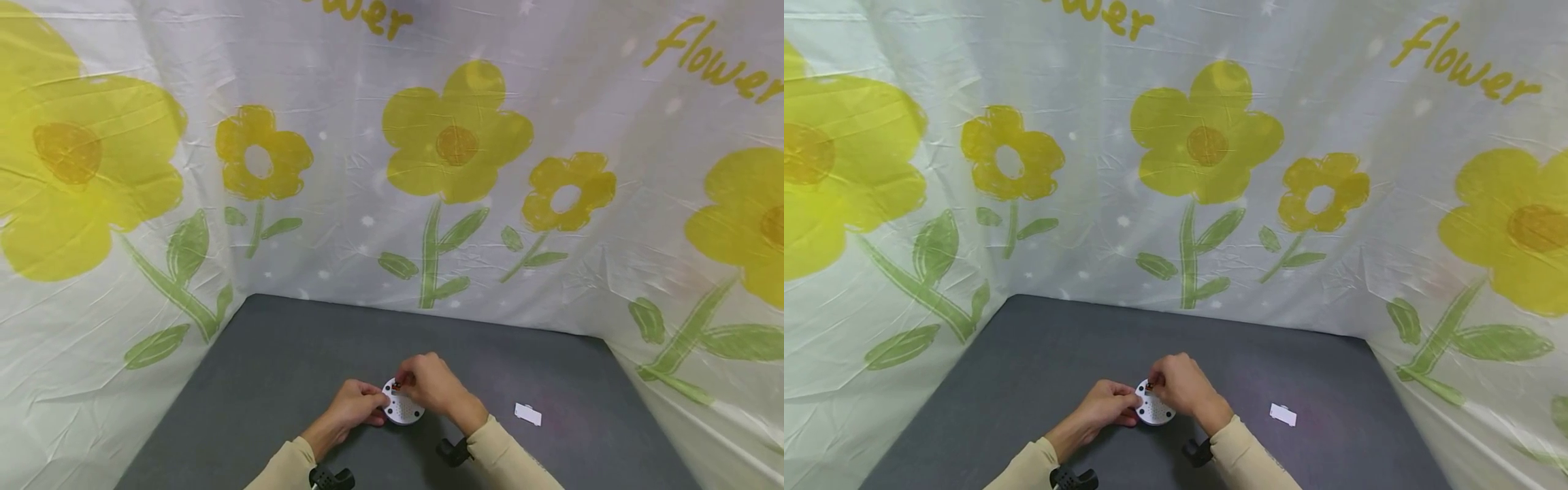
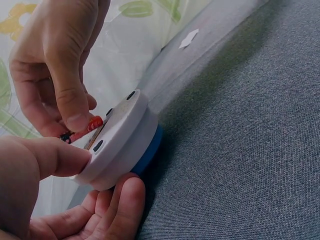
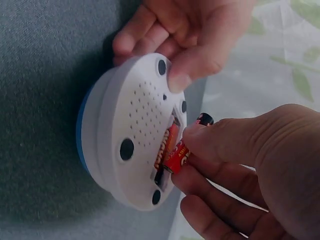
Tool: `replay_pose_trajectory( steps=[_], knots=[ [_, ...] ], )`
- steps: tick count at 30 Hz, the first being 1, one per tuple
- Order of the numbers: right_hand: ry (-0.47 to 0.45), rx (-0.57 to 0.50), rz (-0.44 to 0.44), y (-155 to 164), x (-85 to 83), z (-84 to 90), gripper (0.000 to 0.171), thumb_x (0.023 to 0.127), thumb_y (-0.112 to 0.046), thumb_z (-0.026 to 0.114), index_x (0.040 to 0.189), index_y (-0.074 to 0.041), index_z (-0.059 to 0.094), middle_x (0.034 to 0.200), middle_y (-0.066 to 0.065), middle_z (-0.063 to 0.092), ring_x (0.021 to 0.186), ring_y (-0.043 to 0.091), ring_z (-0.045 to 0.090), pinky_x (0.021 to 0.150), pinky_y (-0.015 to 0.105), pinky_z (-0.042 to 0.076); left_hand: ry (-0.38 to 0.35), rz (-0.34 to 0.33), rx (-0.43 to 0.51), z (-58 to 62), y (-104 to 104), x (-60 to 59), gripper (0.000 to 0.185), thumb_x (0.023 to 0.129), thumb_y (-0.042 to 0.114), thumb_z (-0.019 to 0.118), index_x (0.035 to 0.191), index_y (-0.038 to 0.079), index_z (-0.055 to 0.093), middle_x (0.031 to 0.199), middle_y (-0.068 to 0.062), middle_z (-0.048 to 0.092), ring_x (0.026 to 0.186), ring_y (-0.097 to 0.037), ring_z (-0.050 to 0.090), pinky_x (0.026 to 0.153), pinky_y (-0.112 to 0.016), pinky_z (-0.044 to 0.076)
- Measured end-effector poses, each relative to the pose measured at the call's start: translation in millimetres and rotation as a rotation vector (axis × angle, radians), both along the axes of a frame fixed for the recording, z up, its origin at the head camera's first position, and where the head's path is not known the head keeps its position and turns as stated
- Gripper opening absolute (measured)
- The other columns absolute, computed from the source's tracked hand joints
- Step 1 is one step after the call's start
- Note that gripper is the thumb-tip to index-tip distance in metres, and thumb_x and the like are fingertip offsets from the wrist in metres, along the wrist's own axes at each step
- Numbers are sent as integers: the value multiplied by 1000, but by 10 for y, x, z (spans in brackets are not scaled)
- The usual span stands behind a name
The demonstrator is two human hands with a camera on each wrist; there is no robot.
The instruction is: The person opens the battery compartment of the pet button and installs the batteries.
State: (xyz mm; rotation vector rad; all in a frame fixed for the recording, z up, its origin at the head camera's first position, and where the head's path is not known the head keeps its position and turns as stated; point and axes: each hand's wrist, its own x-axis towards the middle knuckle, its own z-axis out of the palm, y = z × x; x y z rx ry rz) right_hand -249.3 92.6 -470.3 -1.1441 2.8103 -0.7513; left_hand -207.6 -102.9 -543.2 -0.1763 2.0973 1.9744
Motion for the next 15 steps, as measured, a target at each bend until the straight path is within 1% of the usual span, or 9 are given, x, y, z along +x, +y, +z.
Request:
replay_pose_trajectory(
  steps=[8,15],
  knots=[
    [0,12,3,-63,10,-47,14,89,3,80,96,-9,83,87,0,79,74,2,66,64,20,56,-3,1,-14,3,-1,1,20,95,6,74,108,-9,75,94,-12,78,73,-13,75,67,-29,68],
    [15,28,6,-83,26,-76,14,86,4,80,92,-8,82,84,1,77,71,5,64,60,21,54,-10,12,-23,-7,-1,-10,22,95,5,74,110,-10,75,94,-12,78,72,-12,75,66,-29,68]
  ],
)
